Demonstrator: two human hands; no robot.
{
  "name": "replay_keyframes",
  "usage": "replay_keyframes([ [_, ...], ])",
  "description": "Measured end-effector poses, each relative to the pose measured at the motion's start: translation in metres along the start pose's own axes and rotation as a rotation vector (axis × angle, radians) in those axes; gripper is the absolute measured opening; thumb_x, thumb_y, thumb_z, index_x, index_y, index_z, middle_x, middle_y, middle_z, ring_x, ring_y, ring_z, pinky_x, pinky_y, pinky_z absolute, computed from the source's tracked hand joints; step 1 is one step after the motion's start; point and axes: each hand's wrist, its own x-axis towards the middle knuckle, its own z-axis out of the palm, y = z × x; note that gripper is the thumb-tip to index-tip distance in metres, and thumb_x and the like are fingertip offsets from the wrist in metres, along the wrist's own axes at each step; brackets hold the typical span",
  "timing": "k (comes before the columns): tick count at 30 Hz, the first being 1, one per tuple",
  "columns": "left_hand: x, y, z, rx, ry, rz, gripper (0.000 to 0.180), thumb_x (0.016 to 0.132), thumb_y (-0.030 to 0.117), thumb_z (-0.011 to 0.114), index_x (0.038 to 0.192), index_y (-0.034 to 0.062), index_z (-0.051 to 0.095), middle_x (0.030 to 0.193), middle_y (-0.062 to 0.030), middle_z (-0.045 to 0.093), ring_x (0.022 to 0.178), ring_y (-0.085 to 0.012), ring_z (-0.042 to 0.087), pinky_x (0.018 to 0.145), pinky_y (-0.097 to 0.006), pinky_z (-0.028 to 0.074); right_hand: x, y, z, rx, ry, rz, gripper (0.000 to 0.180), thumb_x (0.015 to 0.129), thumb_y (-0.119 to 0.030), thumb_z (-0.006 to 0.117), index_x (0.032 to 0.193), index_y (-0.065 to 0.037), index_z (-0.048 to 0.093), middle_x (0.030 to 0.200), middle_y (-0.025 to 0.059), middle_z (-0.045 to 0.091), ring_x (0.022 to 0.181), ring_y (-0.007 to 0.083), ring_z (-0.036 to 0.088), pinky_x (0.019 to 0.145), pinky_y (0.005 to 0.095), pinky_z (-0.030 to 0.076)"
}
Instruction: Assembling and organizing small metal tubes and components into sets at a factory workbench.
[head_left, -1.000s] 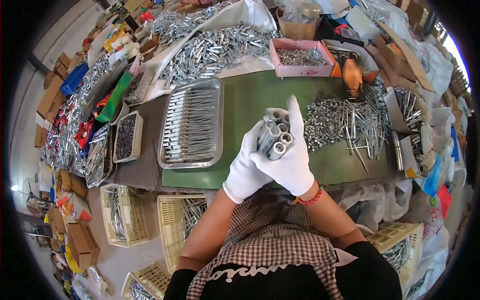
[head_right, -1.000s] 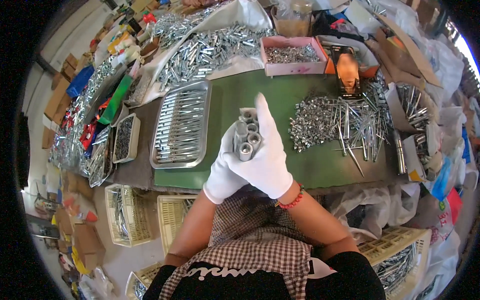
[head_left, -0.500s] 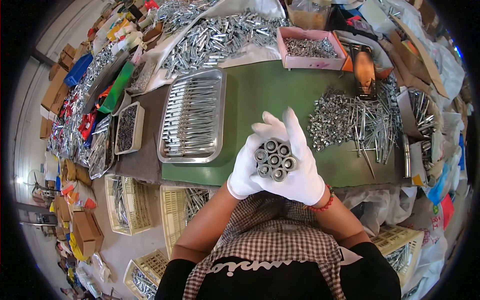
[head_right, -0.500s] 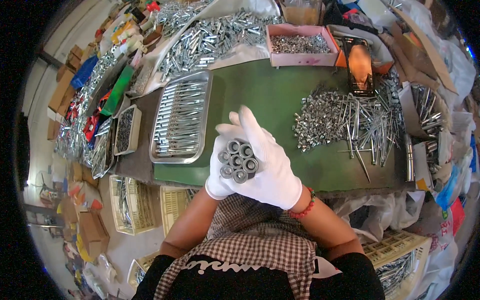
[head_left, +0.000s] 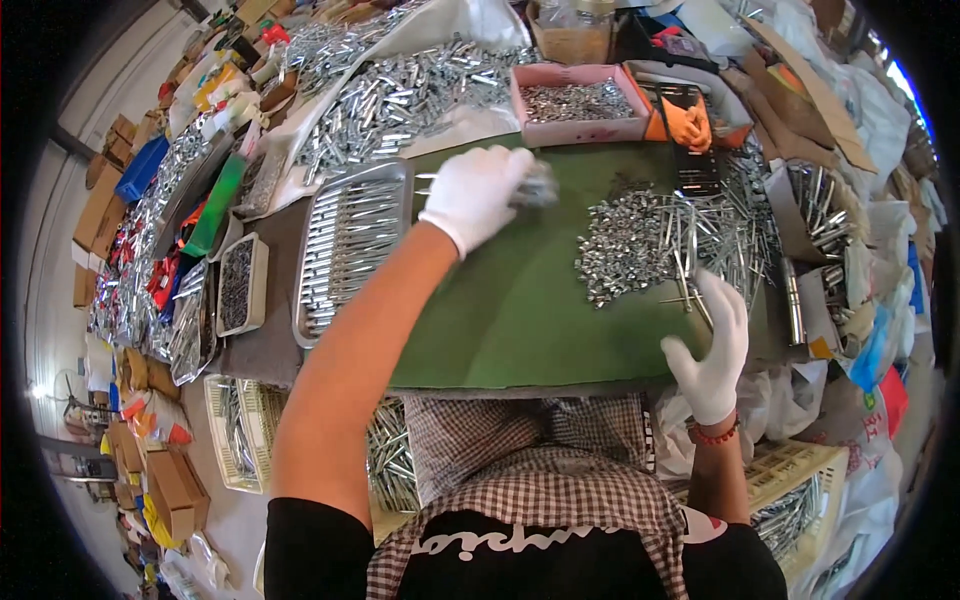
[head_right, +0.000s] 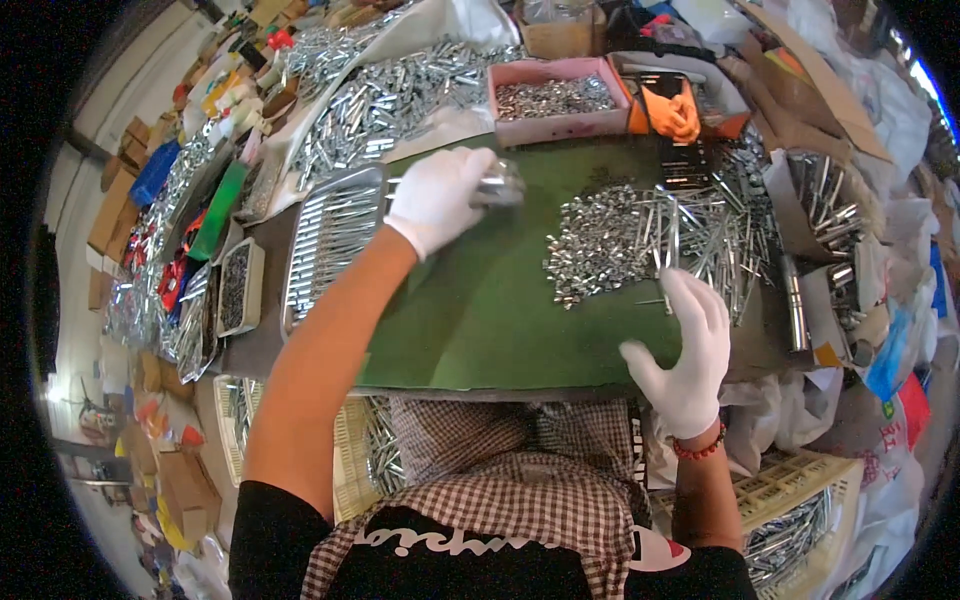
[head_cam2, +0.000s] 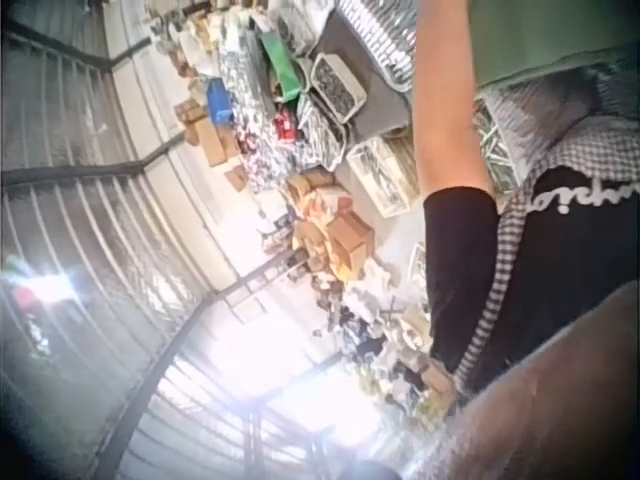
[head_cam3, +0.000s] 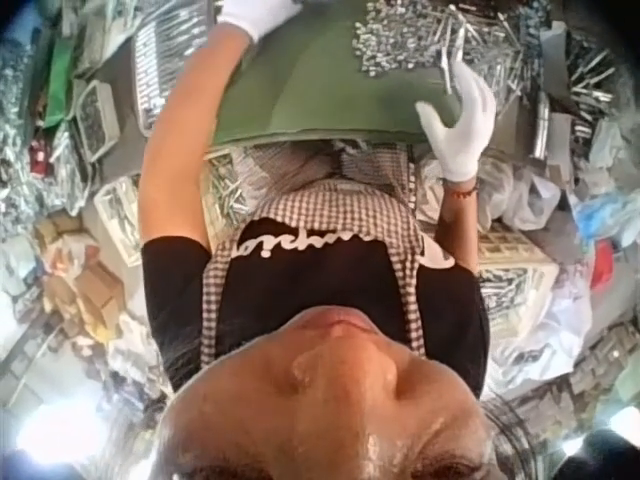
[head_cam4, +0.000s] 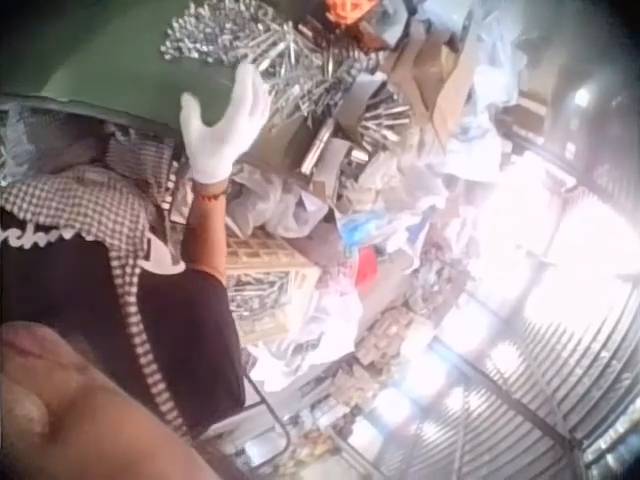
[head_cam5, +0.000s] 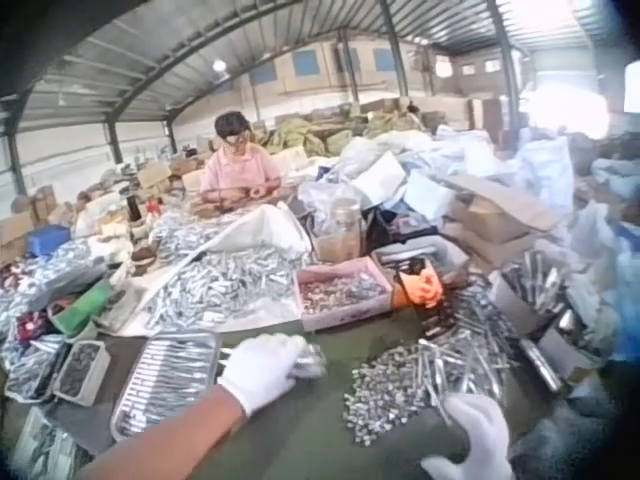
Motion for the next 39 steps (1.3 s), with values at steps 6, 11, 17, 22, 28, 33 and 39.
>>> replay_keyframes([
  [6,0.029,-0.037,0.002,-0.001,-0.205,-0.236,0.037,0.068,0.011,0.063,0.103,0.0023,0.053,0.099,-0.0234,0.059,0.092,-0.0368,0.061,0.080,-0.043,0.050,-0.010,0.014,0.002,-0.039,0.003,0.087,0.053,0.063,-0.009,0.070,0.114,-0.004,0.059,0.110,0.0130,0.060,0.106,0.0311,0.055,0.093,0.0411,0.042],
  [11,0.037,-0.045,-0.001,-0.071,-0.398,-0.277,0.048,0.067,0.019,0.063,0.110,0.0017,0.052,0.107,-0.0237,0.058,0.102,-0.0358,0.057,0.090,-0.041,0.045,-0.010,0.018,0.002,-0.060,-0.025,0.070,0.052,0.063,-0.010,0.070,0.113,-0.004,0.060,0.107,0.0129,0.061,0.104,0.0317,0.056,0.093,0.0411,0.042],
  [17,0.027,-0.054,0.006,-0.037,-0.337,-0.330,0.045,0.067,0.022,0.063,0.107,0.0031,0.055,0.107,-0.0196,0.060,0.101,-0.0347,0.058,0.088,-0.041,0.046,-0.010,0.019,0.001,-0.045,-0.031,0.069,0.046,0.062,-0.008,0.069,0.108,-0.004,0.061,0.105,0.0127,0.062,0.101,0.0314,0.057,0.091,0.0412,0.042],
  [22,0.026,-0.056,0.010,-0.043,-0.300,-0.328,0.048,0.067,0.028,0.063,0.108,0.0035,0.055,0.108,-0.0190,0.060,0.101,-0.0343,0.058,0.088,-0.041,0.046,-0.010,0.017,0.005,-0.045,-0.049,0.044,0.043,0.061,-0.006,0.068,0.104,-0.004,0.062,0.102,0.0122,0.063,0.098,0.0311,0.057,0.089,0.0409,0.044],
  [28,0.020,-0.039,0.012,0.018,-0.225,-0.417,0.075,0.066,0.053,0.065,0.120,0.0020,0.051,0.119,-0.0201,0.055,0.111,-0.0336,0.054,0.095,-0.041,0.043,-0.008,0.014,0.005,-0.038,-0.055,0.042,0.041,0.061,-0.004,0.066,0.102,-0.003,0.063,0.099,0.0122,0.064,0.097,0.0309,0.058,0.087,0.0404,0.045],
  [33,0.018,-0.028,0.027,0.117,-0.060,-0.409,0.090,0.066,0.065,0.063,0.127,0.0021,0.046,0.125,-0.0215,0.051,0.114,-0.0361,0.051,0.098,-0.044,0.039,-0.008,0.014,0.006,-0.052,-0.062,0.044,0.039,0.063,-0.004,0.067,0.101,-0.003,0.063,0.099,0.0119,0.064,0.096,0.0304,0.058,0.087,0.0400,0.045],
  [39,0.017,-0.025,0.025,0.092,-0.116,-0.347,0.080,0.067,0.067,0.062,0.120,0.0063,0.055,0.120,-0.0210,0.052,0.112,-0.0330,0.053,0.093,-0.041,0.043,-0.007,0.012,0.005,-0.070,-0.070,0.036,0.035,0.063,-0.005,0.068,0.098,-0.004,0.064,0.096,0.0103,0.065,0.094,0.0286,0.059,0.085,0.0386,0.045],
])
